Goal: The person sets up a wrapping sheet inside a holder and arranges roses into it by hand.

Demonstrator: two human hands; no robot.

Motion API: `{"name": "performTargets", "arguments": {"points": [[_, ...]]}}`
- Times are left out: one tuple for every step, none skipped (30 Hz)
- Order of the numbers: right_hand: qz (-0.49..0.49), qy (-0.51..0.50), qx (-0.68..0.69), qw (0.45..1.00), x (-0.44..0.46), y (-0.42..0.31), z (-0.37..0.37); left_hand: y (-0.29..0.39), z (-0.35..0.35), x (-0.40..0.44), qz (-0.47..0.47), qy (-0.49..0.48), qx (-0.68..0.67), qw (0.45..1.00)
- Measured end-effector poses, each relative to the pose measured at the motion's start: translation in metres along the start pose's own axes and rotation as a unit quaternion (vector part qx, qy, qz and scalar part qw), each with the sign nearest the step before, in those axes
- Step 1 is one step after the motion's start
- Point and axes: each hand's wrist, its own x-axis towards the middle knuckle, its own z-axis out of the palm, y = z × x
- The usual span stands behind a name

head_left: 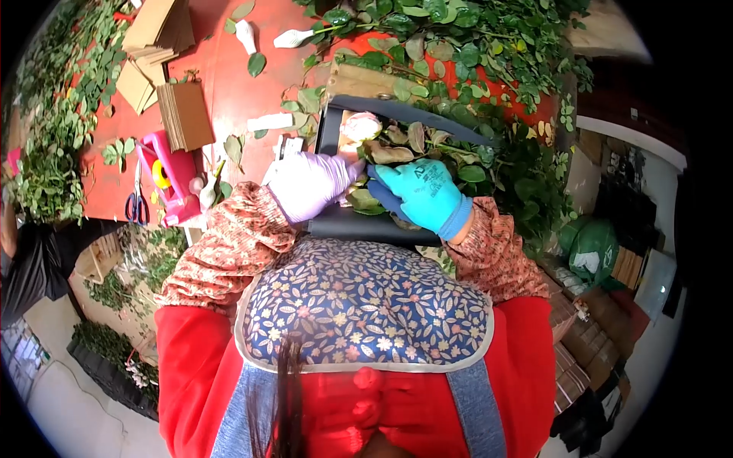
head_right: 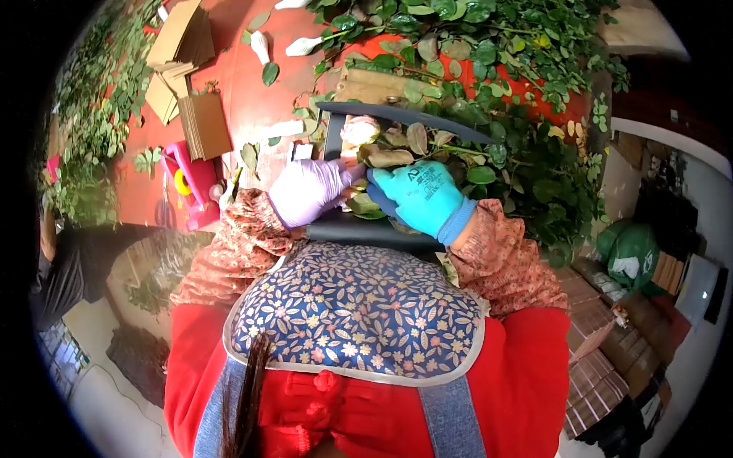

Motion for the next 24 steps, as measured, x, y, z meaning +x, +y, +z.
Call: {"name": "performTargets", "arguments": {"points": [[0.018,0.068,0.032,0.997,0.001,0.001,-0.001,0.002,-0.004,0.004,0.003,-0.072,0.025,0.997],[0.035,0.136,0.063,0.988,0.002,0.002,-0.002,0.003,-0.004,0.003,0.014,-0.056,0.051,0.997],[0.075,0.086,0.013,0.993,0.002,0.003,-0.004,0.005,-0.006,0.003,0.009,-0.064,0.037,0.997],[0.077,0.086,0.013,0.993,0.003,0.004,-0.002,0.006,-0.007,0.003,0.004,-0.072,0.023,0.997],[0.096,0.042,0.009,0.994,0.007,0.005,0.003,0.006,-0.006,0.003,0.005,-0.073,0.023,0.997],[0.114,-0.002,0.005,0.993,0.008,0.005,0.007,0.006,-0.002,0.002,-0.003,-0.061,0.023,0.998],[0.100,-0.012,0.004,0.995,0.008,0.006,0.009,0.007,-0.002,0.003,-0.012,-0.046,0.022,0.999],[0.079,-0.015,-0.002,0.997,0.003,0.008,0.012,0.011,-0.001,0.005,-0.013,-0.044,0.023,0.999],[0.079,-0.020,0.008,0.997,0.000,0.011,0.013,0.017,-0.001,0.007,-0.055,-0.035,-0.001,0.998],[0.079,-0.025,0.019,0.996,-0.001,0.013,0.012,0.015,0.002,0.006,-0.055,-0.029,-0.003,0.998],[0.078,-0.025,0.016,0.997,-0.001,0.014,0.010,0.013,0.005,0.005,-0.054,-0.023,-0.005,0.998],[0.061,0.036,0.027,0.997,-0.001,0.014,0.007,0.011,0.008,0.005,-0.053,-0.016,-0.007,0.998],[0.043,0.097,0.037,0.994,-0.001,0.015,0.005,0.012,0.003,0.004,-0.024,-0.022,0.025,0.999],[0.042,0.097,0.035,0.994,0.000,0.015,0.004,0.014,-0.002,0.004,0.005,-0.028,0.058,0.998],[0.073,0.112,-0.028,0.991,0.002,0.014,0.004,0.015,-0.007,0.003,-0.028,-0.059,0.045,0.997],[0.103,0.125,-0.091,0.983,0.003,0.014,0.004,0.016,-0.008,0.002,-0.030,-0.056,0.044,0.997],[0.148,0.056,-0.102,0.982,0.003,0.014,0.004,0.015,-0.009,0.001,-0.026,-0.047,0.042,0.998],[0.145,0.054,-0.105,0.982,0.006,0.014,0.004,0.015,-0.009,0.000,-0.022,-0.038,0.040,0.998],[0.143,0.046,-0.112,0.982,0.010,0.013,0.005,0.015,-0.006,-0.001,-0.030,-0.042,0.054,0.997],[0.140,0.038,-0.120,0.982,0.012,0.012,0.005,0.016,-0.005,-0.001,-0.033,-0.038,0.052,0.997],[0.138,0.051,-0.120,0.982,0.015,0.012,0.001,0.016,-0.005,-0.001,-0.046,-0.044,0.042,0.997],[0.134,0.050,-0.122,0.982,0.015,0.012,-0.002,0.017,-0.006,-0.001,-0.054,-0.045,0.037,0.997],[0.113,0.105,-0.121,0.981,0.015,0.010,-0.006,0.017,-0.006,-0.001,-0.062,-0.046,0.031,0.997],[0.090,0.160,-0.118,0.976,0.014,0.007,-0.012,0.017,-0.008,-0.001,-0.051,-0.044,0.025,0.997]]}}
